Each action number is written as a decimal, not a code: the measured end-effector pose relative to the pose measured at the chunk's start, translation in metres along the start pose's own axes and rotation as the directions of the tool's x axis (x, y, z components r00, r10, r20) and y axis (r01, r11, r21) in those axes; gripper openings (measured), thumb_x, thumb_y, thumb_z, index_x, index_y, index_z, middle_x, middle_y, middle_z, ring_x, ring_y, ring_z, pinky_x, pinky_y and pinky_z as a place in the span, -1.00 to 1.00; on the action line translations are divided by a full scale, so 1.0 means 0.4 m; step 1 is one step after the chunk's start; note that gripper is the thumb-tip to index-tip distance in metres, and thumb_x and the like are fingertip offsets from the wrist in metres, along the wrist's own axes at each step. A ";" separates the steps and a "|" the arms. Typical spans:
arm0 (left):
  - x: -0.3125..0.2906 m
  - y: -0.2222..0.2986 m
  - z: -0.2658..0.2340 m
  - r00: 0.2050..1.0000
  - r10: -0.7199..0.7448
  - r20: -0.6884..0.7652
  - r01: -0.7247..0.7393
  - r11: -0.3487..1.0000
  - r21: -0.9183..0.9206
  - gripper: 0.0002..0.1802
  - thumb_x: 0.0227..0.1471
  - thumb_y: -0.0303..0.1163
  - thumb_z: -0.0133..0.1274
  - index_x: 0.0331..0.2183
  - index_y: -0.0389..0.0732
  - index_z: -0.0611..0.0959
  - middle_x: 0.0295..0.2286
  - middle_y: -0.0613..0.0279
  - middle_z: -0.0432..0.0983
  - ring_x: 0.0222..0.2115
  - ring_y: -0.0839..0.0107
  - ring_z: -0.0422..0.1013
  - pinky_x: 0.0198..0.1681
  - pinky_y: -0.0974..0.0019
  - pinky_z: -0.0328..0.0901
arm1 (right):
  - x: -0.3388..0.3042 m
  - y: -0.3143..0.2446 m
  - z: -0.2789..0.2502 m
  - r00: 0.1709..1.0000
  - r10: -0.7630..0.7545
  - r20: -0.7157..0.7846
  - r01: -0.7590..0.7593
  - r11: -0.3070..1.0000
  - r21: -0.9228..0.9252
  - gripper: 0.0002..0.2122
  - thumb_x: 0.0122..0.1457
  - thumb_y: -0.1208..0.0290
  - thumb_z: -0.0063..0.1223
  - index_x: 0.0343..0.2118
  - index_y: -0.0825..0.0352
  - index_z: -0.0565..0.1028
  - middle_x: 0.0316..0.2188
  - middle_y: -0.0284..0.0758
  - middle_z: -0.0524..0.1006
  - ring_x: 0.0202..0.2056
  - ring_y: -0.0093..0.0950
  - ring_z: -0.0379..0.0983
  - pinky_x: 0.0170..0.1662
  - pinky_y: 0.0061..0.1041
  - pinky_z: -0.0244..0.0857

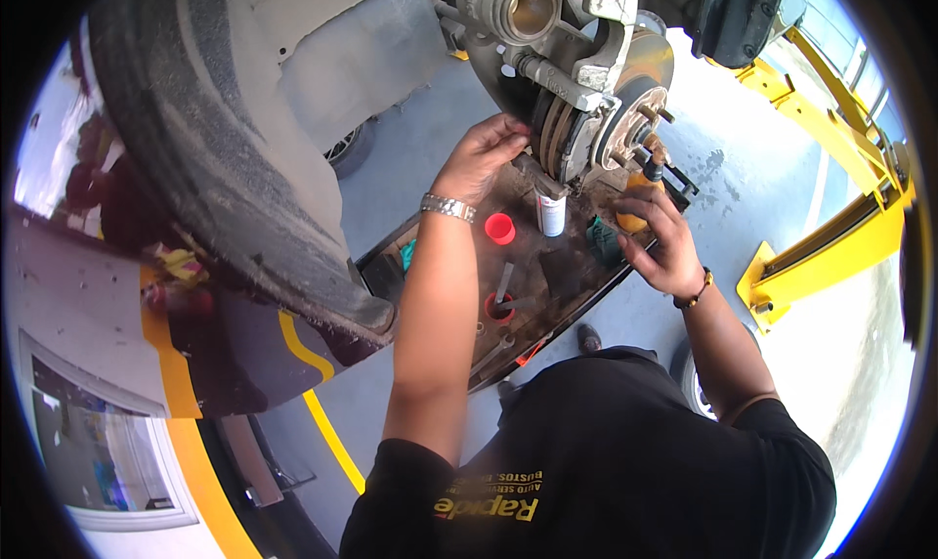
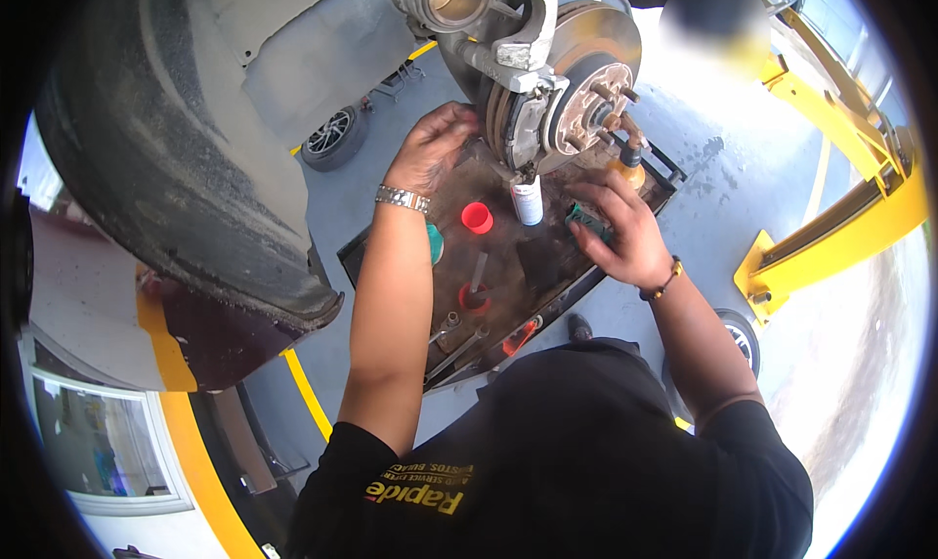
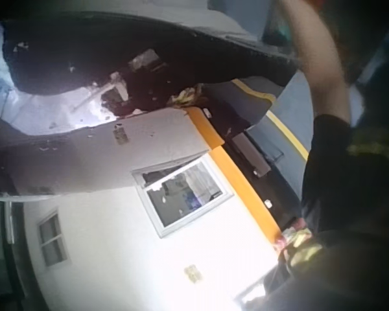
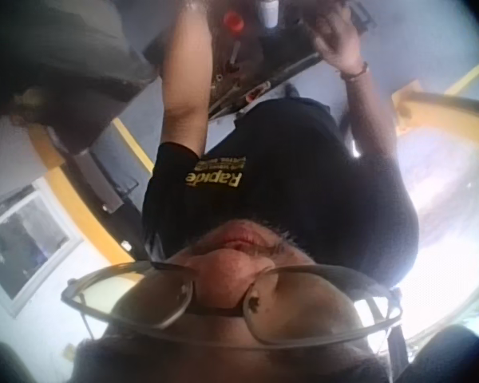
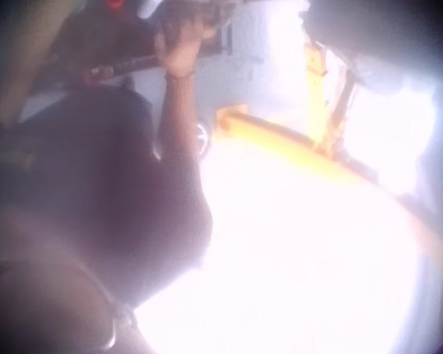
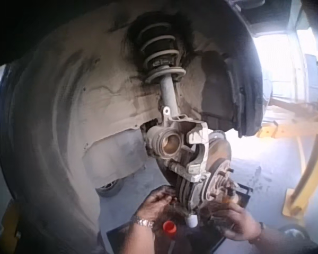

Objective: The person cleans a car's brake caliper and rotor using a green cloth and a spray can. They wipe the caliper, spray the rotor, and continue wiping the components while working in a garage.

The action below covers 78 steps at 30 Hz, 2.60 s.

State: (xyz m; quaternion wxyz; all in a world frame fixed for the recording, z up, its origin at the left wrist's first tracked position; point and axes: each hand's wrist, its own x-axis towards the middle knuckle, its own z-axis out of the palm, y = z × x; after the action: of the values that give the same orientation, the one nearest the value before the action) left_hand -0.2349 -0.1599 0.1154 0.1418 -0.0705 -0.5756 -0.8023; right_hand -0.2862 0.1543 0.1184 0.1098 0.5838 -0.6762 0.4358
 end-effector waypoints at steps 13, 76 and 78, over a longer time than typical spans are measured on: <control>-0.051 0.040 0.252 0.818 0.569 -0.085 -0.116 0.308 0.944 -0.36 -0.16 -0.31 0.40 -0.09 -0.45 0.53 -0.14 -0.07 0.55 -0.20 0.18 0.52 -0.12 0.25 0.39 | 0.051 0.028 -0.059 0.958 -0.130 -0.254 0.126 0.992 -0.032 -0.69 -0.01 0.58 0.18 -0.14 0.40 0.50 -0.15 -0.14 0.48 -0.09 -0.21 0.44 0.01 -0.30 0.33; -0.175 -0.134 0.183 0.472 0.823 -0.315 -0.177 0.438 0.881 -0.47 0.09 -0.19 0.16 -0.02 -0.37 0.49 -0.14 -0.06 0.51 -0.10 0.10 0.46 0.02 0.11 0.32 | 0.503 -0.015 -0.189 0.949 -0.247 -0.196 0.252 0.968 0.001 -0.52 -0.16 0.26 0.29 -0.07 0.19 0.56 -0.52 -0.14 0.60 -0.39 -0.14 0.59 -0.27 -0.20 0.48; -0.068 -0.088 0.290 0.468 0.870 -0.155 -0.233 0.291 0.928 -0.39 0.11 -0.12 0.17 -0.01 -0.42 0.45 -0.16 -0.09 0.52 -0.12 0.11 0.46 0.01 0.12 0.30 | 0.502 -0.019 -0.182 0.941 -0.258 -0.220 0.262 0.965 -0.013 -0.54 -0.16 0.24 0.29 -0.10 0.19 0.58 -0.54 -0.15 0.60 -0.39 -0.15 0.60 -0.27 -0.21 0.49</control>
State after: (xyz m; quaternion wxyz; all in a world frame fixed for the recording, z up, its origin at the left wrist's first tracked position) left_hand -0.2257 -0.0359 0.1141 0.6406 0.0737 -0.7080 -0.2880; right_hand -0.3647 0.0676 0.2973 0.2357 0.6170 -0.5732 0.4849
